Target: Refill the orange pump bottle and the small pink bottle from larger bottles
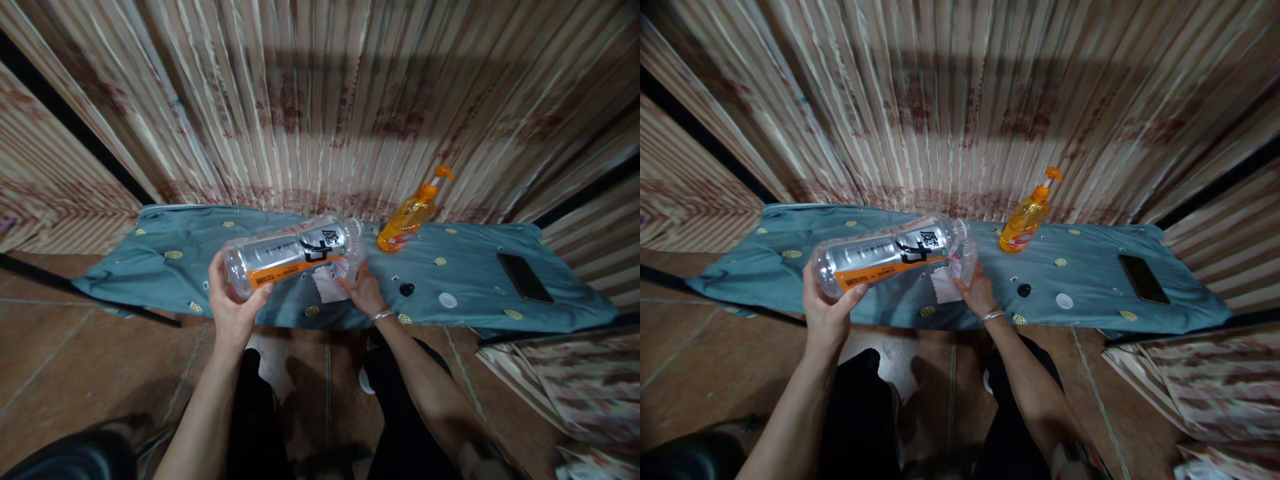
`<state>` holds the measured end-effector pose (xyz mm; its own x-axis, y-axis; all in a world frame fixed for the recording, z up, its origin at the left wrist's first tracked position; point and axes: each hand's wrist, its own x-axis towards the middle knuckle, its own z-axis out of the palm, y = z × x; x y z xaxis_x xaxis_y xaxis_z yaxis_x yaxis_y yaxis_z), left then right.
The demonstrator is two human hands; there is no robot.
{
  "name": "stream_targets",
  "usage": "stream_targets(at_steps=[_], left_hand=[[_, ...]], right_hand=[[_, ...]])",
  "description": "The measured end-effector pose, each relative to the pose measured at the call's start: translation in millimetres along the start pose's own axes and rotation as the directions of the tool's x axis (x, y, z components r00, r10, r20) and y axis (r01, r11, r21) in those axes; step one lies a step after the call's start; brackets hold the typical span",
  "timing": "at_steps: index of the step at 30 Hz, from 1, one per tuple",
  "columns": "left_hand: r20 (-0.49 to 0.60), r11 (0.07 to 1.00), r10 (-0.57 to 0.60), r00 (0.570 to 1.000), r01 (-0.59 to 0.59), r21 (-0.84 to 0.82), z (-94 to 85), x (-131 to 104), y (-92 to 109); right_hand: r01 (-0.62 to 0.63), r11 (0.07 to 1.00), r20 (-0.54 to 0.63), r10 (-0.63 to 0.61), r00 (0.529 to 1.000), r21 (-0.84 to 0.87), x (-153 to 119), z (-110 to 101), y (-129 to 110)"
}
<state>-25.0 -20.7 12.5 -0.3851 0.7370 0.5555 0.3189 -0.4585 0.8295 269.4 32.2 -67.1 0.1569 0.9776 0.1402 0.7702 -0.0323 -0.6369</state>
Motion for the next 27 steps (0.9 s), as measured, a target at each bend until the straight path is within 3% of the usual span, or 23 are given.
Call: stream_targets(at_steps=[13,27], left_hand=[[0.011,1.000,-0.017,1.000,0.017,-0.008,-0.2,-0.3,0.6],[0.032,1.000,0.012,0.999,-0.012,0.021,-0.4,0.1,1.4]], right_hand=[[0.050,0.999,-0.023,-0.049,0.999,0.015,0.6,3.2,4.2],[0.014,0.999,-0.008,-0.015,1.000,-0.036,0.1,3.7,4.0]])
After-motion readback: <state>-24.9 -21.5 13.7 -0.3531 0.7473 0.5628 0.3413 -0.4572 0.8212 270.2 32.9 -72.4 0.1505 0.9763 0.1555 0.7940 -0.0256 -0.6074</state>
